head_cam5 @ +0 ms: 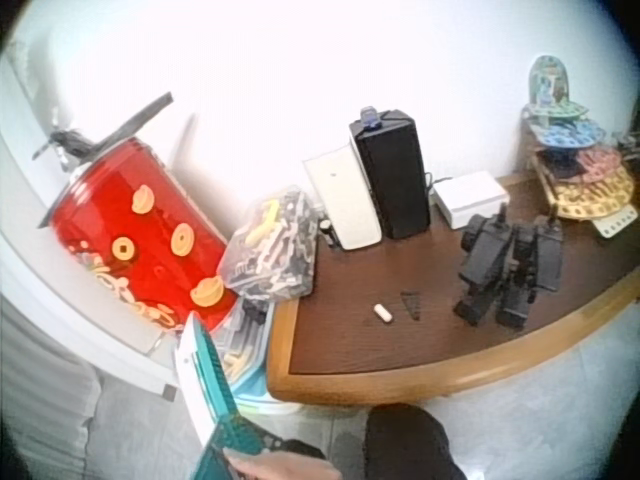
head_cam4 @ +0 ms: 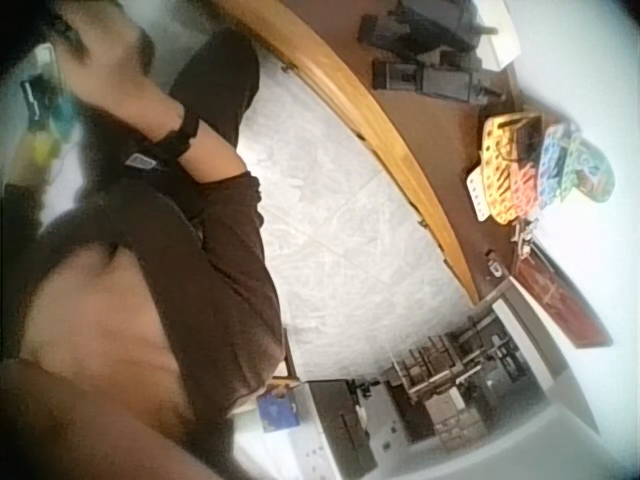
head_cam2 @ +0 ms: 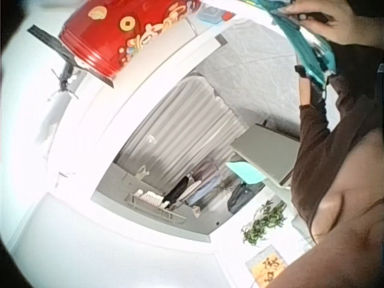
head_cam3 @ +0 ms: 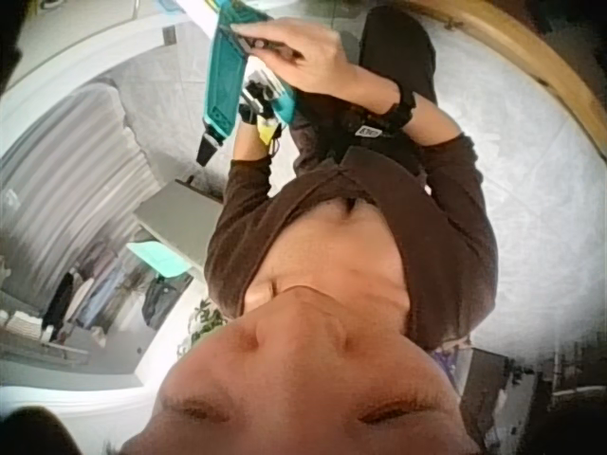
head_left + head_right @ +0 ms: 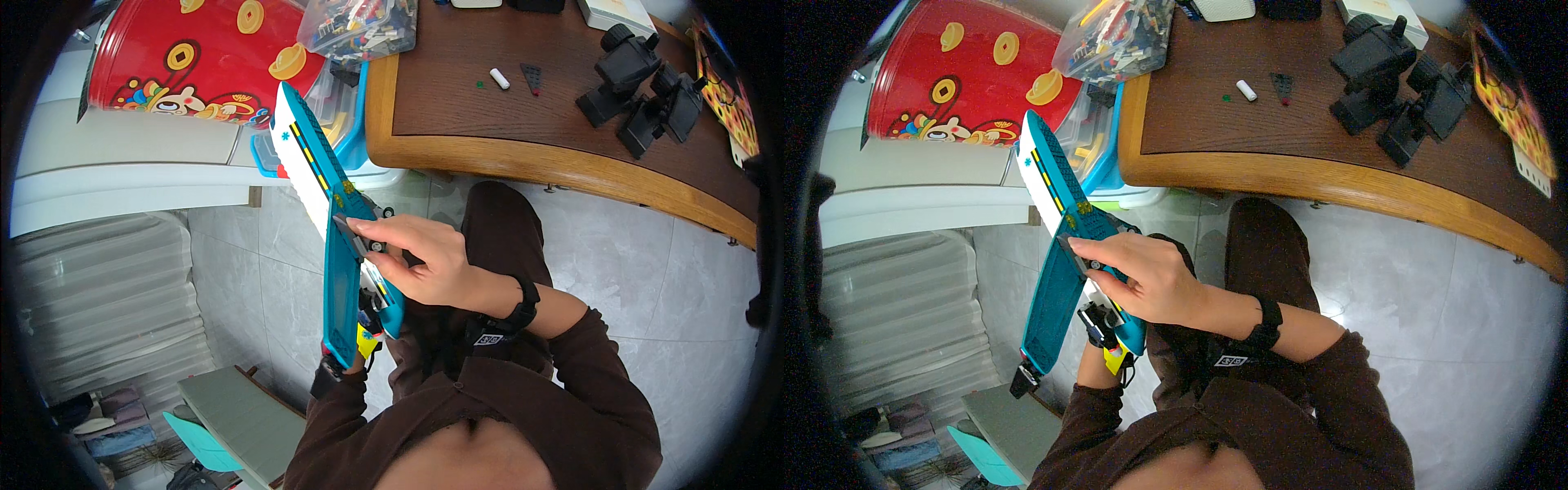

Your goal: The person retrieves a toy airplane from a storage box and assembles it by attaching the wings, tail, and propeller. They then add small decorative pieces to the fuselage and wings.

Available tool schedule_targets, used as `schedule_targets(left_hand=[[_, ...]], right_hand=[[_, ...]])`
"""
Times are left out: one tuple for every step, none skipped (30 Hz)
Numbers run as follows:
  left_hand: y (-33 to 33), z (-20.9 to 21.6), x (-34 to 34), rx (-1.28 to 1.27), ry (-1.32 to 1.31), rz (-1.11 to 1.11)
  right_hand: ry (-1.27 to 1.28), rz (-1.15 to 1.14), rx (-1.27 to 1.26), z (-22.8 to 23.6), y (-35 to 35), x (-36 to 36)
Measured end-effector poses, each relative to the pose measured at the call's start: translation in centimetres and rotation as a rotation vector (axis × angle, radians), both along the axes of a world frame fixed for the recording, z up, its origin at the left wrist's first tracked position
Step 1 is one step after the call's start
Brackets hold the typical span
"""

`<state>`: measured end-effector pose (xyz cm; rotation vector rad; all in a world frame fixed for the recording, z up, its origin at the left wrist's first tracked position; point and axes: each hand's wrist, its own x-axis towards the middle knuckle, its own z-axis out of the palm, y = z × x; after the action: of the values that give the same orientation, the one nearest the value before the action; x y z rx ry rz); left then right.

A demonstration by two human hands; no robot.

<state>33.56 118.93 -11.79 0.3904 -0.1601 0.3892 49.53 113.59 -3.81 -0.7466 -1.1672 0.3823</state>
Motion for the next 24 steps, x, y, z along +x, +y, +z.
schedule_targets(left_hand=[[0.0,0.0,0.1,0.001,0.002,0.004],[0.0,0.0,0.2,0.0,0.005,0.005],[-0.1,0.0,0.2,-0.002,0.007,0.006],[0.0,-0.1,0.3,-0.003,0.007,0.007],[-0.1,-0.1,0.4,-0.001,0.011,0.01],[-0.1,-0.1,0.5,-0.006,0.005,0.012],[-0.1,-0.1,0.6,-0.005,0.012,0.011],[-0.1,-0.1,0.6,-0.005,0.015,0.014],[-0.2,-0.1,0.7,-0.004,0.016,0.013],[-0.2,-0.1,0.8,-0.012,0.01,0.017],[-0.2,-0.2,0.9,-0.011,0.012,0.021],[-0.2,-0.2,1.0,-0.012,0.015,0.021],[-0.1,-0.2,1.1,-0.016,0.013,0.021],[-0.1,-0.2,1.2,-0.012,0.017,0.021],[-0.1,-0.2,1.3,-0.009,0.018,0.021],[-0.1,-0.3,1.4,-0.01,0.022,0.023],[-0.1,-0.3,1.4,-0.011,0.023,0.023],[-0.1,-0.3,1.5,-0.011,0.024,0.028],[-0.1,-0.3,1.6,-0.016,0.021,0.025],[-0.1,-0.3,1.6,-0.019,0.024,0.026],[-0.1,-0.3,1.6,-0.019,0.029,0.032],[0.0,-0.3,1.6,-0.02,0.036,0.032],[0.0,-0.4,1.6,-0.023,0.039,0.035],[0.0,-0.4,1.6,-0.024,0.044,0.037]], right_hand=[[0.0,-0.01,-0.003,0.0,-0.1,0.2],[0.008,-0.004,0.004,0.1,-0.2,0.3],[0.011,-0.003,0.005,0.1,-0.3,0.5],[0.009,0.0,-0.004,0.2,-0.4,0.6],[0.019,-0.005,0.011,0.2,-0.5,0.8],[0.023,-0.01,0.017,0.2,-0.5,0.9],[0.029,-0.013,0.013,0.3,-0.6,1.0],[0.03,-0.006,0.027,0.3,-0.6,1.0],[0.033,0.002,0.033,0.3,-0.6,1.0],[0.038,0.006,0.05,0.3,-0.6,1.1],[0.031,0.004,0.036,0.4,-0.7,1.1],[0.028,-0.001,0.035,0.4,-0.7,1.2],[0.022,-0.004,0.023,0.4,-0.7,1.3],[0.02,-0.003,0.014,0.5,-0.8,1.4],[0.016,0.0,-0.005,0.5,-0.9,1.5],[0.016,0.001,-0.023,0.6,-0.9,1.6],[0.009,-0.006,-0.01,0.6,-0.9,1.6],[0.006,-0.015,0.004,0.6,-0.8,1.7],[0.003,-0.022,0.015,0.6,-0.7,1.7],[-0.002,-0.041,0.034,0.6,-0.6,1.7],[-0.008,-0.059,0.051,0.6,-0.4,1.6],[-0.013,-0.076,0.068,0.6,-0.3,1.6],[-0.011,-0.07,0.057,0.5,-0.3,1.7],[-0.01,-0.063,0.046,0.4,-0.3,1.7]])
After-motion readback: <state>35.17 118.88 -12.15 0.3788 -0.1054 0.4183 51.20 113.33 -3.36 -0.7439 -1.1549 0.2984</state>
